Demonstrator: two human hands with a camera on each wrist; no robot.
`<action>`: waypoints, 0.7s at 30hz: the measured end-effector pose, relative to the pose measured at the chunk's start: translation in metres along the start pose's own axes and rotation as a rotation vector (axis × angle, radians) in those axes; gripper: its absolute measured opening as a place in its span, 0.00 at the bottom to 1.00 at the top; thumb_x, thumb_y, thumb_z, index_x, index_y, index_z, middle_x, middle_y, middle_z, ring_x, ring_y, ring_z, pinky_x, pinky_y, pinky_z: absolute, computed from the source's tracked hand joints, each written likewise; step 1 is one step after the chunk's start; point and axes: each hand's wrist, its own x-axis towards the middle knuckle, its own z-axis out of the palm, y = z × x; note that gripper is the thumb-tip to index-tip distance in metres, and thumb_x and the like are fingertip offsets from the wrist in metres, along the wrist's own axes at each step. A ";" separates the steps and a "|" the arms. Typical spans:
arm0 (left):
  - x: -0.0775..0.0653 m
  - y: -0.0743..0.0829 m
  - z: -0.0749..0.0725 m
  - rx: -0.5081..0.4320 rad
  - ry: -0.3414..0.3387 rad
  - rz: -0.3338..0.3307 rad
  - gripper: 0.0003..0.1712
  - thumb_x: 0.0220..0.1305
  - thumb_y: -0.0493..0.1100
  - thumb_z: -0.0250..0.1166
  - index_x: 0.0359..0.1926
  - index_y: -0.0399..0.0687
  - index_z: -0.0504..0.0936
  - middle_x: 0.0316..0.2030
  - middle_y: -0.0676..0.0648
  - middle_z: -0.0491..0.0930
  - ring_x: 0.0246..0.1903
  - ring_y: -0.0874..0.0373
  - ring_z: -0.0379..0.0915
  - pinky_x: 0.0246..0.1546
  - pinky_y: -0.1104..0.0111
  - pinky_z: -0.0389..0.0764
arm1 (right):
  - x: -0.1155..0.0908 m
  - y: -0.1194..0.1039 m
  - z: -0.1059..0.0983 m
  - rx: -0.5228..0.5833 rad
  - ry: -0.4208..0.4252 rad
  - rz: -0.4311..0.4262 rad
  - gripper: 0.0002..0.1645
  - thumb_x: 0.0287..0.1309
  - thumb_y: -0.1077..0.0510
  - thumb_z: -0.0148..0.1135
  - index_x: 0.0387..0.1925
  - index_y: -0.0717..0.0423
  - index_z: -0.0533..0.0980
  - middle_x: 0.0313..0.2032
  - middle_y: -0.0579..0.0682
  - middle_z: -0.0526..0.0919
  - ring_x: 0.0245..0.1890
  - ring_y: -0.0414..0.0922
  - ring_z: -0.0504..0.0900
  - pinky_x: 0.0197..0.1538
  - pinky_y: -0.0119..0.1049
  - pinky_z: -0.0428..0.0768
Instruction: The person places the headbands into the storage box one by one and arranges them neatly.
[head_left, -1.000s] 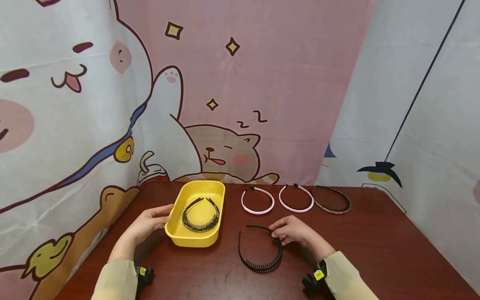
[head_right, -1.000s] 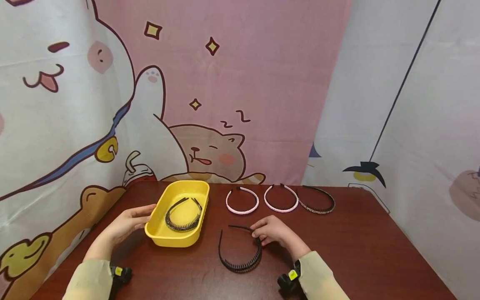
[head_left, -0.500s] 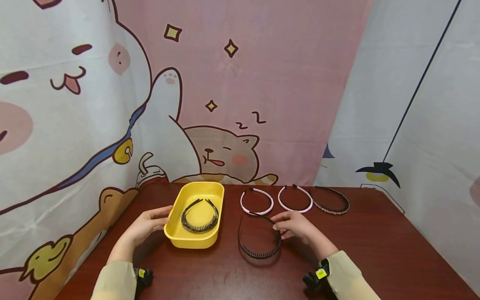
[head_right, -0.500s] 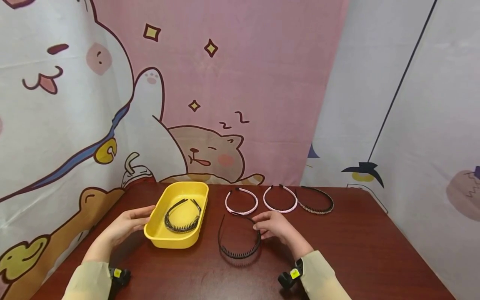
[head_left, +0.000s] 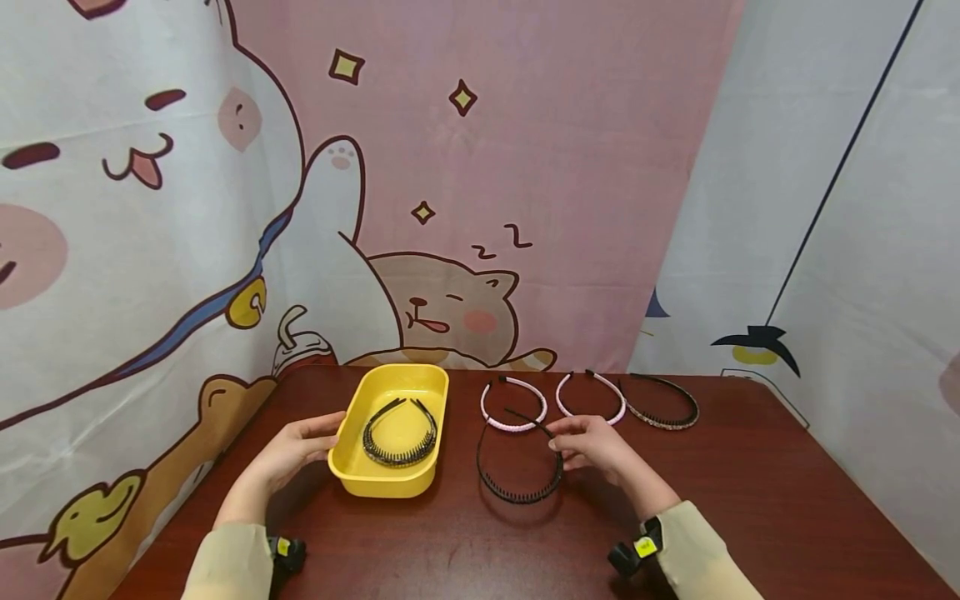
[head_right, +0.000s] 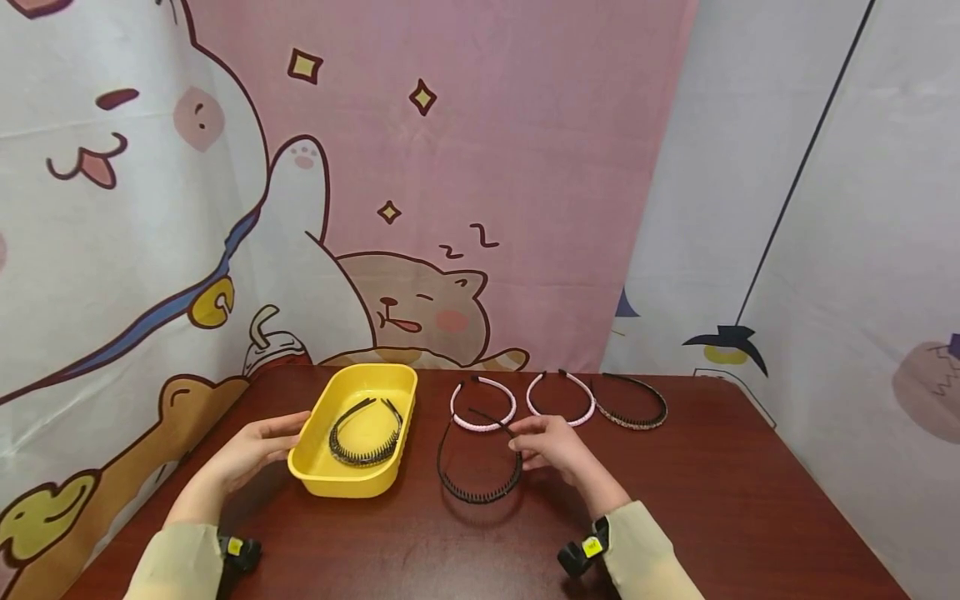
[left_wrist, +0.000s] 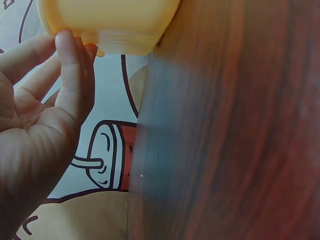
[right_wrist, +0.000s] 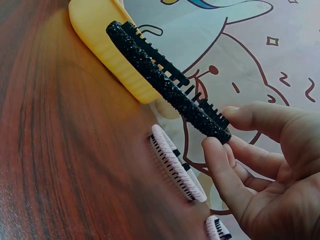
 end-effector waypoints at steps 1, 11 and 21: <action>0.000 0.000 0.000 0.003 0.001 -0.002 0.34 0.66 0.37 0.62 0.69 0.30 0.61 0.65 0.29 0.64 0.51 0.51 0.77 0.47 0.65 0.79 | 0.000 0.000 0.000 0.001 0.000 -0.001 0.27 0.53 0.64 0.65 0.52 0.77 0.73 0.28 0.50 0.78 0.26 0.44 0.76 0.29 0.36 0.82; -0.001 0.000 -0.001 0.006 -0.002 -0.002 0.34 0.66 0.37 0.62 0.69 0.30 0.61 0.65 0.29 0.64 0.53 0.49 0.76 0.48 0.65 0.79 | 0.001 -0.008 -0.003 0.022 0.011 -0.014 0.26 0.55 0.64 0.65 0.52 0.76 0.73 0.29 0.50 0.79 0.26 0.43 0.77 0.31 0.37 0.83; 0.000 0.000 -0.001 0.004 -0.004 -0.006 0.34 0.66 0.37 0.62 0.69 0.30 0.61 0.65 0.30 0.64 0.52 0.51 0.76 0.47 0.65 0.79 | 0.003 -0.027 -0.011 0.034 0.047 -0.045 0.26 0.53 0.65 0.66 0.52 0.75 0.73 0.29 0.51 0.78 0.26 0.43 0.78 0.33 0.44 0.84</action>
